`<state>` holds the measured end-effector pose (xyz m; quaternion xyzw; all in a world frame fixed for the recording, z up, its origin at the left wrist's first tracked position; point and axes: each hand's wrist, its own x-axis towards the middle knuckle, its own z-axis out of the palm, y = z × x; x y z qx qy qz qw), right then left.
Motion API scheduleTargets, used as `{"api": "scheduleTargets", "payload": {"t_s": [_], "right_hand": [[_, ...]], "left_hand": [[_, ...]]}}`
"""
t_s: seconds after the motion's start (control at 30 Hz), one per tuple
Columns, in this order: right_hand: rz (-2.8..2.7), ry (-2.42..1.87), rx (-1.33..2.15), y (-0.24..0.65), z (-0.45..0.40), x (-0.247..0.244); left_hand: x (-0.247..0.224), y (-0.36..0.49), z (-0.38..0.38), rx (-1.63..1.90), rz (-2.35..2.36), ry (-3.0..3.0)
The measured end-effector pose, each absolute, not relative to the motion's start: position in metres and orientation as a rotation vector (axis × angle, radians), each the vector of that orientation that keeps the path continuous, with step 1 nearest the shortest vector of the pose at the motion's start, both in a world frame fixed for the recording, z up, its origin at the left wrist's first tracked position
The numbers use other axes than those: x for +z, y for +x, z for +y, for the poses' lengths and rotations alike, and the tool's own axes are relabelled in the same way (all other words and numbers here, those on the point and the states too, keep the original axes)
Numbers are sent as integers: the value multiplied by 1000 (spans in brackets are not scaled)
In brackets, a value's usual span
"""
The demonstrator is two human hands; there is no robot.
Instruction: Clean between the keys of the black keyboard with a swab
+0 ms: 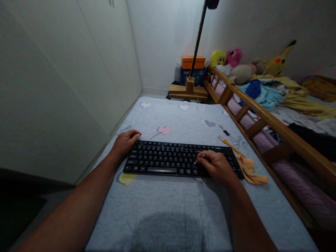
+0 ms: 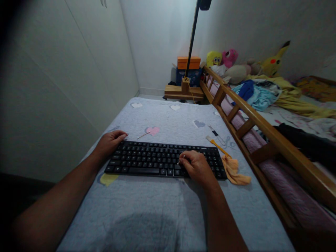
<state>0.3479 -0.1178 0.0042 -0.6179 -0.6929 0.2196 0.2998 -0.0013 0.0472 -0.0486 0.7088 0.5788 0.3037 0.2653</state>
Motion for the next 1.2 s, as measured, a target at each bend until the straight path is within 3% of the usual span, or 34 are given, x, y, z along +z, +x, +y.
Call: {"api": "scheduleTargets", "payload": {"t_s": [1.2], "right_hand": [[-1859,-1608,500,340,-115,0]], "left_hand": [[-45,0,45,822,1564,1920]]}}
